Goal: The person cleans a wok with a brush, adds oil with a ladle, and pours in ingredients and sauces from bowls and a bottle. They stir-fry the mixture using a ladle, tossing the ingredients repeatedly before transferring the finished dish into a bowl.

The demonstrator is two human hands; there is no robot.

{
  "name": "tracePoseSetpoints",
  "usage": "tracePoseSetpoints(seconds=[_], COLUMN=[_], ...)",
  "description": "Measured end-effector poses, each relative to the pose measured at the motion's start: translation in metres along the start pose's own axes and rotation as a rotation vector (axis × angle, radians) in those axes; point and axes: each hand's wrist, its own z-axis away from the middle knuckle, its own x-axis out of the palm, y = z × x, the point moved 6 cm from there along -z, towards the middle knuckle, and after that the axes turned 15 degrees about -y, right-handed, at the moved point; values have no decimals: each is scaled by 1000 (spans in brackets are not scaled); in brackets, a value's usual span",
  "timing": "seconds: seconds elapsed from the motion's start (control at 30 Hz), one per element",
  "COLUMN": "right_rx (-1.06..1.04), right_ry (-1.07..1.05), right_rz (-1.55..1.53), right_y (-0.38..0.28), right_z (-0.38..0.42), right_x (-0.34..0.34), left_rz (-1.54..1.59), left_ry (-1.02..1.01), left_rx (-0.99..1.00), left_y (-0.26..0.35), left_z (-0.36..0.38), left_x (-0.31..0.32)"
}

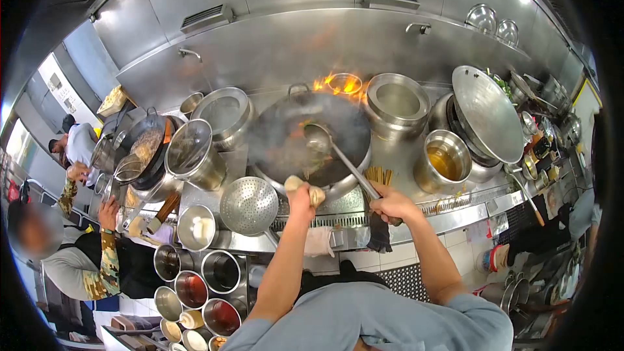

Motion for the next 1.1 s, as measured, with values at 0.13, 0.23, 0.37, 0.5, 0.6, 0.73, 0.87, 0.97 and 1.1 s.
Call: tracePoseSetpoints(seconds=[0.13, 0.23, 0.37, 0.5, 0.6, 0.73, 0.87, 0.97, 1.1], right_rx=[-51, -85, 25, 10, -46, -118, 42, 90, -11], right_ry=[110, -49, -158, 21, 67, -149, -155, -19, 110], right_rz=[-1, -299, -347, 60, -80, -283, -177, 137, 172], right_y=[-1, 0, 18, -5, -18, 2, 13, -12, -10], right_z=[-52, -50, -7, -6, -51, -59, -1, 6, -50], right_x=[4, 26, 10, -12, 8, 31, 8, -12, 3], left_rz=[-13, 17, -50, -21, -34, -16, -26, -48, -13], left_ry=[-36, -32, -63, -23, -69, -38, -76, -38, -23], left_rx=[-70, -38, -25, -5, -52, -2, -75, -85, -39], left_y=[-15, -15, -3, -4, -2, -14, 4, 9, 3], left_z=[-18, 1, 8, 4, -4, -12, -5, 1, 12], left_x=[-19, -15, -10, -16, -12, -27, -24, -15, -9])
